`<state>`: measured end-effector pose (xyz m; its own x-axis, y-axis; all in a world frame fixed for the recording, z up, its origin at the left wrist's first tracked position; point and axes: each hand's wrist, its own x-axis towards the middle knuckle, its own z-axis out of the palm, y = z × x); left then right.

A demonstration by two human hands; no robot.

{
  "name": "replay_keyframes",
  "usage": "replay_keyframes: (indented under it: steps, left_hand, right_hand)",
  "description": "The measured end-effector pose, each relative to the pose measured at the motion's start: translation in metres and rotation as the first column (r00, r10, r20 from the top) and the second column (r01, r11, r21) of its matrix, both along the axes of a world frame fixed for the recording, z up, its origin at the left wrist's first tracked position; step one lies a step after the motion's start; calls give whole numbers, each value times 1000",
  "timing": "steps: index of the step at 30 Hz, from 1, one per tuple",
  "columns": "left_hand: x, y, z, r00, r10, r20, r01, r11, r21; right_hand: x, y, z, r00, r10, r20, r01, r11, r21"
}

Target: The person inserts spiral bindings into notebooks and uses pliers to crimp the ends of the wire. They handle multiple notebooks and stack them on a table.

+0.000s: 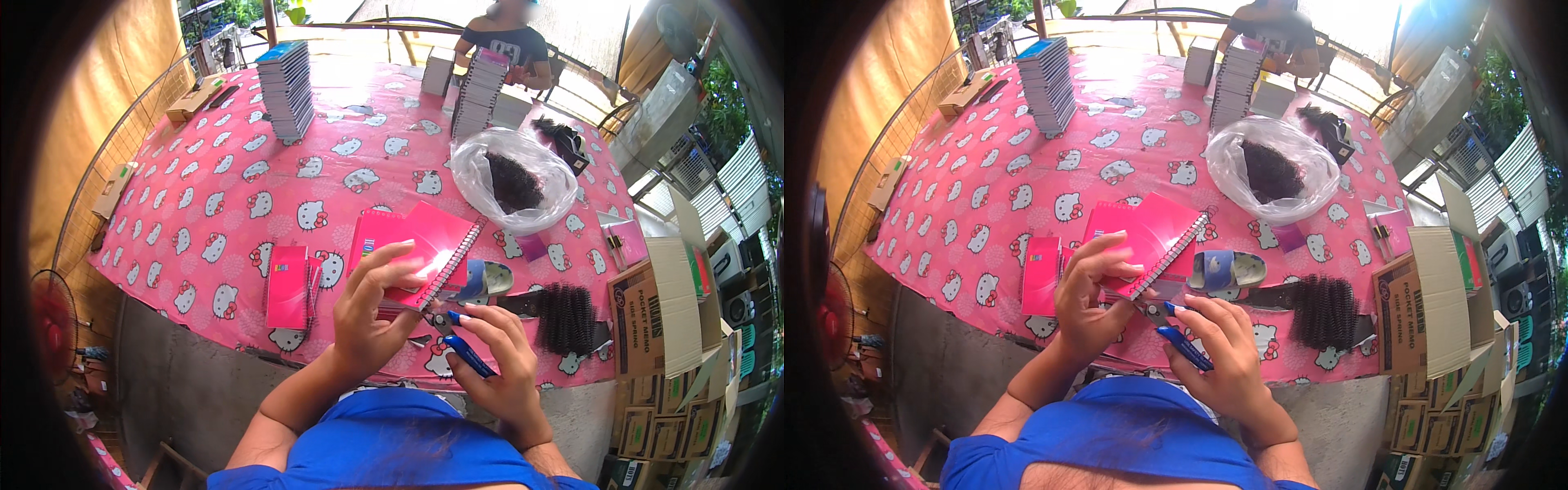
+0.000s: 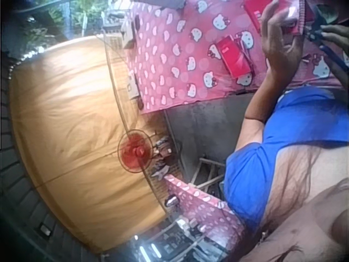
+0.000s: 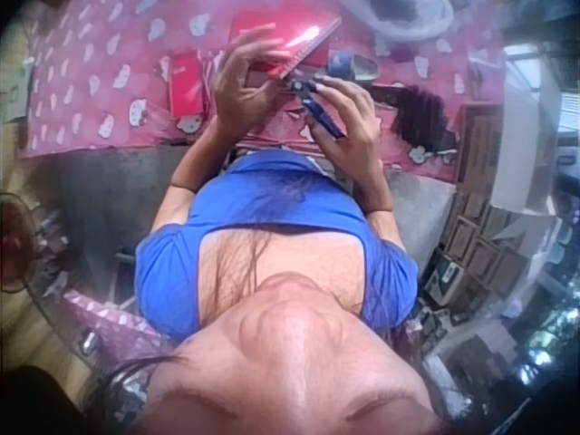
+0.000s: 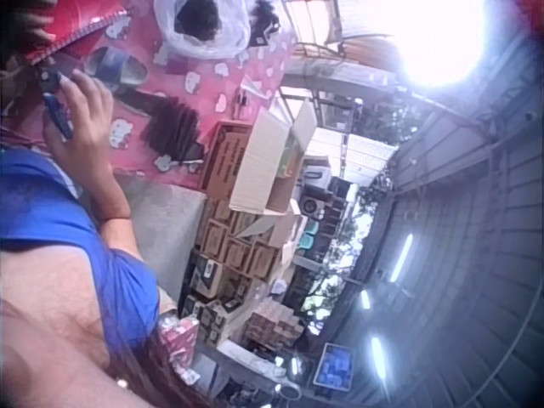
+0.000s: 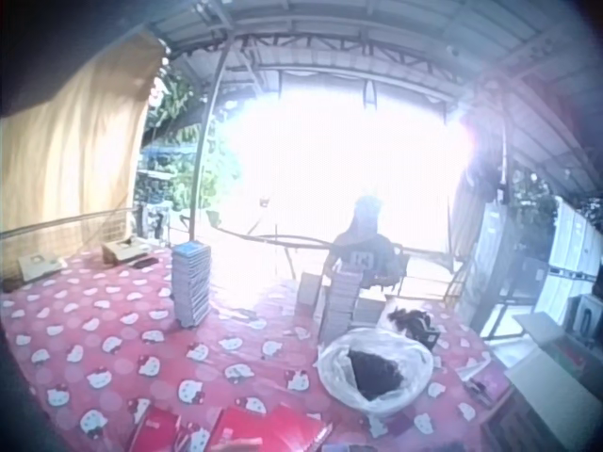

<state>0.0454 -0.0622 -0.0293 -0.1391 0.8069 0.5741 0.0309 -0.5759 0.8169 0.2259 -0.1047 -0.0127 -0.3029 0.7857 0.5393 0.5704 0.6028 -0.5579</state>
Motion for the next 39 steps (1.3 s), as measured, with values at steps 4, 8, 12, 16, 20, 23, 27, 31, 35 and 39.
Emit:
replay_keyframes:
  steps: [4, 8, 12, 16, 20, 23, 27, 31, 35, 39]
  left_hand:
    - [-8, 6, -7, 978, 8, -208, 33, 981, 189]
    - [-9, 7, -14, 970, 27, -243, 38, 965, 259]
    - [-13, 7, -14, 960, 49, -275, 55, 932, 359]
    - [-17, 8, -15, 959, 99, -264, 17, 914, 404]
    - [-32, 6, -8, 947, 299, 115, -319, 919, 233]
    - [-84, 8, -35, 757, 415, 505, -460, 887, -40]
    - [-156, 0, -147, 642, 718, 268, -573, 682, -455]
    - [-170, -16, -197, 445, 712, -544, -895, 367, -253]
    - [-154, 0, -181, 285, 693, -662, -950, 297, -98]
    - [-176, 20, -162, 601, 664, -445, -792, 570, -219]
  right_hand:
    - [0, -1, 0, 1000, -1, -14, 0, 1000, -3]
    - [0, 1, 1, 997, 60, -56, -63, 997, -42]
    - [16, 11, -14, 712, 2, -702, -590, 544, -597]
    - [6, 19, -28, 414, -163, -896, -841, 309, -445]
    - [-4, 10, -50, 807, 125, -578, -449, 765, -461]
    - [15, 5, -94, 975, 87, -205, -169, 890, -425]
    - [18, -1, -161, 982, -40, 184, 81, 972, -221]
    - [16, -8, -186, 914, -82, 398, 181, 959, -217]
    - [43, 2, -153, 927, -121, 356, 202, 959, -199]
    - [126, 44, -137, 799, -576, 173, 589, 807, -34]
